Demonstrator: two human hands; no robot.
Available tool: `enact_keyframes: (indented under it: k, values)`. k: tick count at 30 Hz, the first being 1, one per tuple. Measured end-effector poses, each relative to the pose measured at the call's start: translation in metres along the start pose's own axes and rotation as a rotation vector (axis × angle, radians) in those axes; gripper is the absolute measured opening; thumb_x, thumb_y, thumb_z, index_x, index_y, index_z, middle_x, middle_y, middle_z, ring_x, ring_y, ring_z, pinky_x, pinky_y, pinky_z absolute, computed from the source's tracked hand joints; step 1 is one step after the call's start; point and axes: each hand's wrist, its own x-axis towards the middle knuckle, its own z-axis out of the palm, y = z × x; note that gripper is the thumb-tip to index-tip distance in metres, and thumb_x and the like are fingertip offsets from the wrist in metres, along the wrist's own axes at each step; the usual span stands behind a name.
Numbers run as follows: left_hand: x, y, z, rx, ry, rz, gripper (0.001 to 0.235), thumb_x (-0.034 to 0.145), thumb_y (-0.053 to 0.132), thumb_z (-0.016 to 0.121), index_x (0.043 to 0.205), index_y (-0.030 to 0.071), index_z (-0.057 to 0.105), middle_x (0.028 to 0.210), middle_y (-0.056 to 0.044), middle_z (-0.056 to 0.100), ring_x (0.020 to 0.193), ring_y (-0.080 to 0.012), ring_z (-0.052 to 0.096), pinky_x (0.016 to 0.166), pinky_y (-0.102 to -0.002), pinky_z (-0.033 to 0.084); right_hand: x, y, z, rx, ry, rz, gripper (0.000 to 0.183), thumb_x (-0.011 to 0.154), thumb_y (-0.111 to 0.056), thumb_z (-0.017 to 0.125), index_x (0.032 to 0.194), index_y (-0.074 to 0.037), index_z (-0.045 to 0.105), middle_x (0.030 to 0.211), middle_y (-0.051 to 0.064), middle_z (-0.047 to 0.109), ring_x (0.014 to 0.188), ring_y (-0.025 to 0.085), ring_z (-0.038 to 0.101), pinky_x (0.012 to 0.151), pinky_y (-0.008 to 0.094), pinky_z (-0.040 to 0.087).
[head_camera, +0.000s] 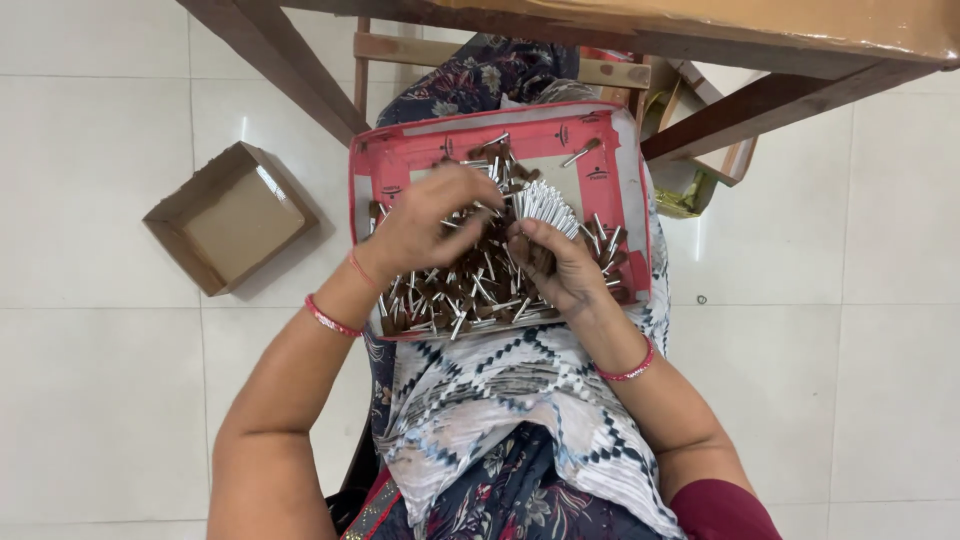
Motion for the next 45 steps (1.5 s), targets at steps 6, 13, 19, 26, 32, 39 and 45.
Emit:
enact_keyframes:
  k: [6, 13, 19, 26, 32, 39, 45]
  values:
    - [-0.03, -0.09, -0.011, 0.399, -0.178, -0.367, 0.038, 0.084, 0.0, 0.072, 0.121, 0.002, 0.066, 0.113, -0.018, 0.068, 0.107, -0.0379, 0.064, 0.09, -0.047, 0.052, -0.007, -0.004, 0.004, -0.092, 0.026, -0.082, 0.018, 0.087, -0.007, 0.081, 0.102, 0.001, 0.073, 0.096, 0.012, 0.076, 0.085, 0.02, 0.072, 0.082, 0.035, 0.062]
    - [-0.043, -0.064, 0.007, 0.192, 0.049, -0.496, 0.018, 0.088, 0.003, 0.078, 0.104, 0.0, 0.069, 0.098, -0.014, 0.074, 0.087, -0.0301, 0.073, 0.078, -0.038, 0.058, -0.015, -0.004, 0.016, -0.113, 0.035, -0.175, 0.017, 0.087, -0.006, 0.081, 0.102, -0.002, 0.074, 0.096, 0.01, 0.077, 0.086, 0.019, 0.073, 0.082, 0.034, 0.063]
    - [-0.014, 0.029, 0.042, -0.271, 0.4, -0.727, 0.014, 0.091, 0.004, 0.078, 0.102, -0.001, 0.071, 0.095, -0.01, 0.078, 0.085, -0.0159, 0.074, 0.079, -0.029, 0.062, -0.019, 0.006, 0.043, -0.169, 0.039, -0.301, 0.023, 0.088, -0.003, 0.081, 0.109, -0.002, 0.071, 0.098, 0.009, 0.076, 0.087, 0.018, 0.072, 0.078, 0.032, 0.06]
    - [-0.014, 0.05, 0.05, -0.12, 0.287, -0.545, 0.021, 0.092, 0.006, 0.076, 0.109, -0.002, 0.068, 0.098, -0.011, 0.076, 0.087, -0.0169, 0.077, 0.077, -0.03, 0.063, -0.022, 0.005, 0.032, -0.125, -0.039, -0.355, 0.029, 0.089, -0.001, 0.079, 0.116, -0.002, 0.069, 0.105, 0.008, 0.076, 0.095, 0.018, 0.072, 0.086, 0.033, 0.06]
    - [0.007, 0.047, 0.028, -0.116, 0.318, -0.59, 0.026, 0.094, 0.006, 0.076, 0.118, 0.003, 0.068, 0.104, -0.008, 0.075, 0.085, -0.0154, 0.076, 0.074, -0.029, 0.061, -0.023, 0.005, 0.028, -0.076, -0.056, -0.253, 0.034, 0.091, -0.001, 0.076, 0.124, 0.0, 0.065, 0.112, 0.01, 0.074, 0.101, 0.019, 0.073, 0.094, 0.037, 0.061]
    - [0.016, 0.041, 0.033, 0.043, 0.258, -0.339, 0.026, 0.094, 0.003, 0.077, 0.118, 0.01, 0.071, 0.104, -0.008, 0.07, 0.092, -0.0186, 0.074, 0.08, -0.03, 0.06, -0.024, 0.001, 0.03, -0.121, -0.179, -0.269, 0.036, 0.093, 0.004, 0.073, 0.127, -0.001, 0.062, 0.116, 0.008, 0.071, 0.106, 0.019, 0.071, 0.097, 0.036, 0.06]
    - [0.031, 0.046, 0.012, 0.178, 0.117, -0.14, 0.027, 0.09, 0.004, 0.076, 0.116, 0.005, 0.068, 0.107, -0.008, 0.071, 0.097, -0.0299, 0.07, 0.085, -0.039, 0.058, -0.024, 0.001, 0.032, -0.193, -0.206, -0.253, 0.043, 0.091, 0.01, 0.074, 0.129, -0.003, 0.059, 0.116, 0.008, 0.069, 0.106, 0.019, 0.071, 0.097, 0.036, 0.06]
